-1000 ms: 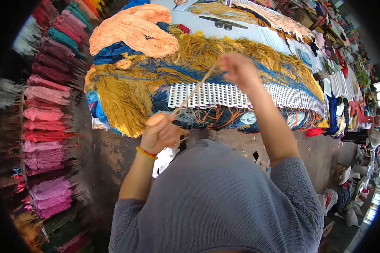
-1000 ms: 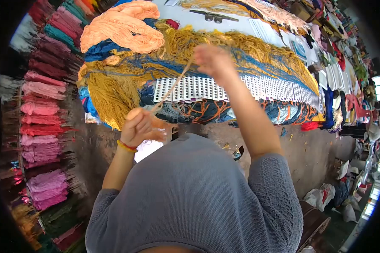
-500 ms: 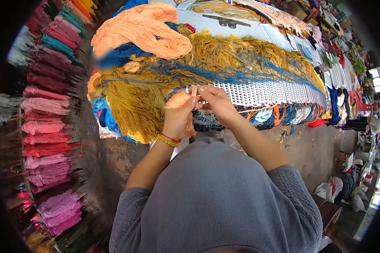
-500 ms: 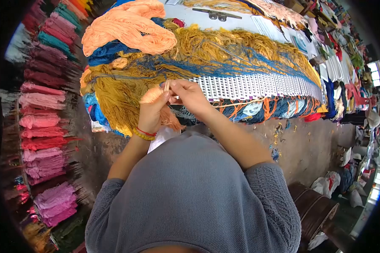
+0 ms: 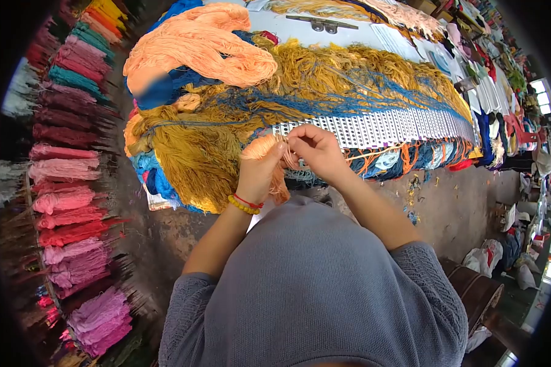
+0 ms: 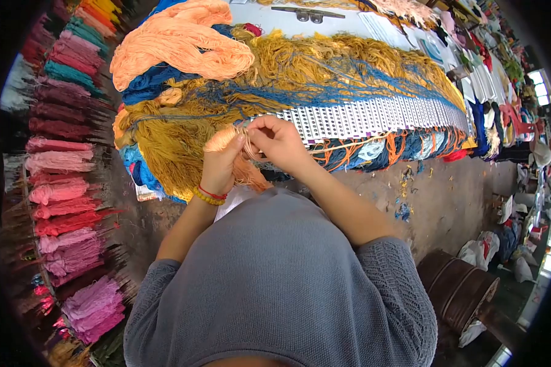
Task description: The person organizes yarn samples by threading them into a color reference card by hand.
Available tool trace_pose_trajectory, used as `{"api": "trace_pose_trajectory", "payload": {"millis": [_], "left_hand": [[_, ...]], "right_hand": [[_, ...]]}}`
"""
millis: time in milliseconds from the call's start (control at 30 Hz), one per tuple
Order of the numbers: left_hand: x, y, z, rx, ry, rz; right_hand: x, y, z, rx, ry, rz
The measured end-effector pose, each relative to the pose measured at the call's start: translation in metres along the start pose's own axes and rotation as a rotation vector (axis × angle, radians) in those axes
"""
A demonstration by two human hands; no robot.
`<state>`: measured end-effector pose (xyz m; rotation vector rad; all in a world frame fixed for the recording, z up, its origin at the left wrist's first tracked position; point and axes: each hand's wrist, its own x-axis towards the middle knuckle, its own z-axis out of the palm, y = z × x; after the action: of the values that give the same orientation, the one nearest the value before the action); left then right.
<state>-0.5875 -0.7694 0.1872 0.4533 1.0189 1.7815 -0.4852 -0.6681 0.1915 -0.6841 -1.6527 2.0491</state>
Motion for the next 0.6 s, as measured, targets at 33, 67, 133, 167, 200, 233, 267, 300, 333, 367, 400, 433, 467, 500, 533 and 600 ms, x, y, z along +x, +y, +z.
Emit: {"api": "trace_pose_trajectory", "payload": {"millis": [33,67,133,167,200,233,267,300,333,367,400,433,467,500,533,600], "left_hand": [[0.0,0.002,-0.001,-0.013,-0.008,-0.031],[0.0,0.001,-0.002,-0.012,-0.008,-0.035],[0.002,-0.001,-0.005,0.008,0.05,-0.004],[0.002,-0.001,-0.005,0.008,0.05,-0.007],[0.001,-0.001,-0.004,-0.007,0.074,-0.004],[0.0,-0.001,-0.004,-0.022,0.097,0.0],[0.0,-0.002,-0.005,-0.022,0.095,-0.003],[0.0,-0.003,-0.006,0.011,0.104,0.005],[0.0,-0.004,-0.007,0.043,0.113,0.013],[-0.001,-0.003,-0.008,0.044,0.111,0.011],[-0.001,-0.002,-0.009,0.028,0.084,0.018],[-0.002,-0.001,-0.009,0.012,0.057,0.025],[-0.003,0.0,-0.009,0.013,0.055,0.024],[-0.004,0.002,-0.008,0.01,0.061,0.018],[-0.005,0.004,-0.008,0.006,0.068,0.013],[-0.002,-0.004,-0.017,0.051,0.074,0.065]], "right_hand": [[0.0,0.0,0.001,0.002,0.003,0.002],[-0.001,0.0,0.002,0.078,0.035,0.027],[-0.003,-0.001,0.004,0.155,0.07,0.052],[-0.004,-0.001,0.006,0.141,0.05,0.074],[-0.007,-0.001,0.007,0.127,0.031,0.097],[-0.009,-0.001,0.008,0.112,0.012,0.119],[-0.01,0.001,0.01,0.12,0.001,0.148],[-0.009,0.003,0.011,0.121,0.003,0.147],[-0.009,0.007,0.012,0.093,0.002,0.134],[-0.009,0.009,0.012,0.066,0.002,0.122],[-0.009,0.009,0.014,0.067,0.004,0.122],[-0.01,0.009,0.015,0.118,0.01,0.121],[-0.01,0.009,0.016,0.168,0.015,0.12],[-0.01,0.009,0.016,0.169,0.017,0.119],[-0.011,0.01,0.016,0.116,0.001,0.102],[-0.01,0.015,0.014,0.065,-0.014,0.086]]}}
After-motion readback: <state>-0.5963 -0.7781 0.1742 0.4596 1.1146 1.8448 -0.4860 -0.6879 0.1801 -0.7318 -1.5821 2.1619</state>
